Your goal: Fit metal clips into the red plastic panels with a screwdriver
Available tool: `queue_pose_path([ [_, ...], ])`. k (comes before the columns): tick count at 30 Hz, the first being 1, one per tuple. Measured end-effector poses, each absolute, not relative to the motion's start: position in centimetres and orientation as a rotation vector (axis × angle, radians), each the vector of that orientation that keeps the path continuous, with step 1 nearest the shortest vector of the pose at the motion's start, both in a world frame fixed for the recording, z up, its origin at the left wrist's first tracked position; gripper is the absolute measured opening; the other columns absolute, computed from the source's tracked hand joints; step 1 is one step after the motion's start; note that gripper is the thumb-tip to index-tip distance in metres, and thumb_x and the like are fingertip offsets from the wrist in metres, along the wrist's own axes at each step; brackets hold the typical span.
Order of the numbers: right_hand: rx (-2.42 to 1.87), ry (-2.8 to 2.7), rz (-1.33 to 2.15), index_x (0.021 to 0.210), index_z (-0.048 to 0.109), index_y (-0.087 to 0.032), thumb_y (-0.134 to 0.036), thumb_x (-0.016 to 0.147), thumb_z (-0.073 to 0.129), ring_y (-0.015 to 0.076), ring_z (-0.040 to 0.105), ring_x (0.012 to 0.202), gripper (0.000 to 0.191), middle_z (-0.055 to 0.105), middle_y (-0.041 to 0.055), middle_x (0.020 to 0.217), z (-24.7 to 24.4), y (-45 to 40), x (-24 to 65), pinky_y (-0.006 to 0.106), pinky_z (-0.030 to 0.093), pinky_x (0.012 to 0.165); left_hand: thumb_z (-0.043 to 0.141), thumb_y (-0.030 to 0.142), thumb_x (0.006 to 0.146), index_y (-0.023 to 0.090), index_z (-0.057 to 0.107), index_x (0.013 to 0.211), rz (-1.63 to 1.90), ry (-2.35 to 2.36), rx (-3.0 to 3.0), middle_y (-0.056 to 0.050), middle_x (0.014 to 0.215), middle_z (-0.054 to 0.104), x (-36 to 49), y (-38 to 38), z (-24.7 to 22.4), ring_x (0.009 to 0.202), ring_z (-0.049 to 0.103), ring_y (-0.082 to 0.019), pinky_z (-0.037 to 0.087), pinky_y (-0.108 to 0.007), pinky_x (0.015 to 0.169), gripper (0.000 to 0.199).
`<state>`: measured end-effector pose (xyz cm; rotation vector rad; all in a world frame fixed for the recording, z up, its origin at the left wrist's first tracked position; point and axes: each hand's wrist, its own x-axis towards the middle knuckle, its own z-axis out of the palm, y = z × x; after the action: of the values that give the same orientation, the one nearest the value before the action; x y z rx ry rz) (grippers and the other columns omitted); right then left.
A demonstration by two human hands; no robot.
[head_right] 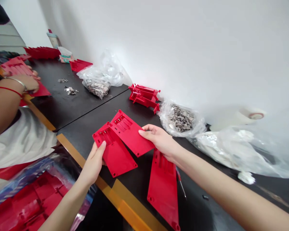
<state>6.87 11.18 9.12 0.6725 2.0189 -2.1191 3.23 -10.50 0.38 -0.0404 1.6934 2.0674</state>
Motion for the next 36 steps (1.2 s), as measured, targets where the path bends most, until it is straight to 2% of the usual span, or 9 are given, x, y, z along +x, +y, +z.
queue_pose_path([
  [4, 0.652, 1.943, -2.121, 0.097, 0.055, -0.022, -0.041, 0.067, 0.087, 0.0131, 0.066, 0.074, 0.048, 0.070, 0.0003, 0.088, 8.5, 10.3, 7.5, 0.024, 0.052, 0.070, 0.055, 0.067, 0.086, 0.026, 0.041, 0.137, 2.070, 1.696, -0.005, -0.009, 0.122, 0.065, 3.4, -10.5, 0.6, 0.088, 0.069, -0.023, 0.050, -0.024, 0.053, 0.067],
  [13, 0.550, 2.021, -1.920, 0.091, 0.052, -0.021, -0.053, 0.072, 0.080, 0.0143, 0.065, 0.075, 0.046, 0.069, 0.0002, 0.087, 7.0, 9.9, 7.3, 0.025, 0.049, 0.070, 0.062, 0.057, 0.085, 0.022, 0.044, 0.128, 2.041, 1.670, 0.028, -0.011, 0.131, 0.060, 3.4, -10.6, 1.2, 0.091, 0.068, -0.021, 0.054, -0.024, 0.055, 0.058],
  [16, 0.492, 2.143, -1.732, 0.089, 0.053, -0.020, -0.055, 0.074, 0.077, 0.0161, 0.064, 0.078, 0.044, 0.069, 0.0019, 0.089, 6.9, 10.3, 6.8, 0.027, 0.049, 0.070, 0.065, 0.052, 0.084, 0.023, 0.043, 0.128, 2.052, 1.659, 0.022, -0.010, 0.131, 0.060, 3.4, -10.5, 1.1, 0.092, 0.068, -0.021, 0.055, -0.025, 0.059, 0.056],
  [19, 0.455, 2.374, -1.456, 0.079, 0.056, -0.019, -0.056, 0.077, 0.073, 0.0150, 0.058, 0.070, 0.041, 0.065, 0.0014, 0.079, 7.1, 10.8, 6.1, 0.026, 0.043, 0.062, 0.064, 0.050, 0.085, 0.023, 0.044, 0.127, 2.051, 1.668, 0.005, -0.010, 0.128, 0.062, 3.4, -10.5, 1.1, 0.090, 0.068, -0.020, 0.054, -0.024, 0.059, 0.054],
  [24, 0.544, 2.064, -1.775, 0.084, 0.055, -0.019, -0.050, 0.070, 0.081, 0.0112, 0.057, 0.065, 0.043, 0.064, -0.0011, 0.078, 7.1, 12.1, 4.8, 0.023, 0.043, 0.061, 0.063, 0.056, 0.084, 0.022, 0.046, 0.123, 2.007, 1.720, -0.009, -0.009, 0.121, 0.064, 3.6, -11.8, 1.1, 0.087, 0.068, -0.020, 0.051, -0.023, 0.057, 0.055],
  [28, 0.484, 1.915, -1.713, 0.086, 0.056, -0.018, -0.045, 0.065, 0.087, 0.0087, 0.059, 0.067, 0.046, 0.066, -0.0011, 0.083, 7.3, 13.0, 4.1, 0.019, 0.043, 0.059, 0.060, 0.060, 0.085, 0.024, 0.045, 0.125, 1.928, 1.874, -0.013, -0.008, 0.119, 0.064, 3.7, -13.5, 1.0, 0.088, 0.067, -0.021, 0.057, -0.030, 0.066, 0.056],
  [32, 0.199, 1.975, -1.342, 0.084, 0.065, -0.016, -0.059, 0.078, 0.073, 0.0126, 0.064, 0.073, 0.044, 0.070, 0.0046, 0.088, 8.4, 13.7, 2.1, 0.023, 0.050, 0.068, 0.059, 0.064, 0.083, 0.025, 0.045, 0.128, 1.714, 2.119, -0.005, -0.010, 0.110, 0.067, 3.6, -14.3, 1.1, 0.075, 0.068, -0.023, 0.055, -0.032, 0.057, 0.061],
  [34, 0.184, 2.383, -0.979, 0.082, 0.070, -0.017, -0.065, 0.088, 0.056, 0.0158, 0.064, 0.069, 0.050, 0.071, 0.0076, 0.084, 8.9, 14.6, 0.0, 0.027, 0.051, 0.066, 0.061, 0.062, 0.083, 0.026, 0.042, 0.133, 1.684, 2.168, -0.009, -0.010, 0.108, 0.068, 3.6, -14.2, 1.2, 0.071, 0.067, -0.024, 0.053, -0.031, 0.053, 0.065],
  [36, 0.306, 2.889, -0.569, 0.092, 0.071, -0.017, -0.058, 0.095, 0.047, 0.0214, 0.065, 0.079, 0.048, 0.071, 0.0115, 0.094, 9.0, 16.0, -2.5, 0.032, 0.050, 0.072, 0.063, 0.060, 0.082, 0.026, 0.040, 0.137, 1.717, 2.186, -0.016, -0.010, 0.110, 0.069, 3.6, -14.0, 1.3, 0.072, 0.068, -0.025, 0.053, -0.032, 0.053, 0.068],
])
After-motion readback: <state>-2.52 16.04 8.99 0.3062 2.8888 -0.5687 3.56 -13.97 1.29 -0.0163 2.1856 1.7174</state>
